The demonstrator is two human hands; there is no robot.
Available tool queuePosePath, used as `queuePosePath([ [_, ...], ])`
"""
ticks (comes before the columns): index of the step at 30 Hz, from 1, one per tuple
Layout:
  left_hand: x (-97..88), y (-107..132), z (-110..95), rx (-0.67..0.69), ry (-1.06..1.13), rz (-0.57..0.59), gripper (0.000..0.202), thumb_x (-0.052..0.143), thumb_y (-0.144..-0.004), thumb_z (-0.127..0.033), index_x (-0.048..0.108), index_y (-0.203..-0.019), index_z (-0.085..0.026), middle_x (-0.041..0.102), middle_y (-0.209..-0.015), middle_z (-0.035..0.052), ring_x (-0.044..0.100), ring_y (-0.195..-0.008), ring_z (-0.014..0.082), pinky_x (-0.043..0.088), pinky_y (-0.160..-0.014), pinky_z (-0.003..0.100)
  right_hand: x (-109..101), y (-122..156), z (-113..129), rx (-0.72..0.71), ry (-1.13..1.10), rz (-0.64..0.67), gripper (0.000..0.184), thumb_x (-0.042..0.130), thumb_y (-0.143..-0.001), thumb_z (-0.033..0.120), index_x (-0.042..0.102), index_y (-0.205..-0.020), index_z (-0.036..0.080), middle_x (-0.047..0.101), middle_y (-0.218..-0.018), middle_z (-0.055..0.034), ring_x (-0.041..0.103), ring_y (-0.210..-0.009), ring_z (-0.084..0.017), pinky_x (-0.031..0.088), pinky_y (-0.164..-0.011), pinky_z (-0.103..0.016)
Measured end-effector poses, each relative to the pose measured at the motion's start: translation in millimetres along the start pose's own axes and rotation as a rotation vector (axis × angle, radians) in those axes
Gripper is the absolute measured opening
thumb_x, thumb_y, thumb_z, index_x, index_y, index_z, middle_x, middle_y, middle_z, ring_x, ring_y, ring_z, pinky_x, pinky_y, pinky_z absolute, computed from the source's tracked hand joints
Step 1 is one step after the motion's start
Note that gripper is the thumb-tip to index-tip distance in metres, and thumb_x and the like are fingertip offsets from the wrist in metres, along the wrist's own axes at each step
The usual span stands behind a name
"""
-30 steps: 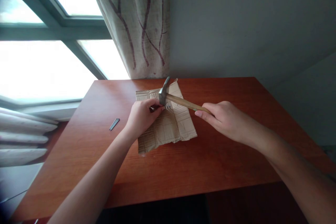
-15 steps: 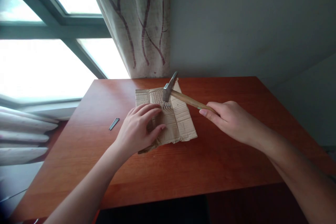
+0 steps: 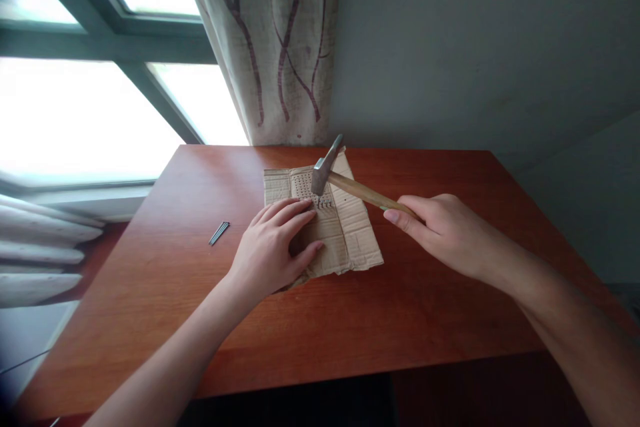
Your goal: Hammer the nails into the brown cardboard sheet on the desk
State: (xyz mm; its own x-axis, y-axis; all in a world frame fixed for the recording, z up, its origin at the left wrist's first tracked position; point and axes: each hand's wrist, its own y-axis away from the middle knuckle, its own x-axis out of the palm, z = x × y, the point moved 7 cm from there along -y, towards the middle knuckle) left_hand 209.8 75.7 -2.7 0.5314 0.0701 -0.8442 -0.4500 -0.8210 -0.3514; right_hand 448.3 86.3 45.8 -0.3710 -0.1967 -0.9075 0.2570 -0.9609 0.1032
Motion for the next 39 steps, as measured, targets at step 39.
queuePosePath([
  [39,0.8,2,1,0.008,0.005,-0.025,0.041,0.063,-0.092,-0.043,0.068,-0.126,-0.019,0.065,-0.140,0.0068,0.055,-0.131,0.0303,0.045,-0.113,0.050,18,-6,1,0.051,0.019,0.074,0.058,0.039,-0.096,0.071,0.047,-0.066,0.023,0.046,-0.052,0.0022,0.044,-0.048,-0.013,0.029,-0.051,-0.030],
])
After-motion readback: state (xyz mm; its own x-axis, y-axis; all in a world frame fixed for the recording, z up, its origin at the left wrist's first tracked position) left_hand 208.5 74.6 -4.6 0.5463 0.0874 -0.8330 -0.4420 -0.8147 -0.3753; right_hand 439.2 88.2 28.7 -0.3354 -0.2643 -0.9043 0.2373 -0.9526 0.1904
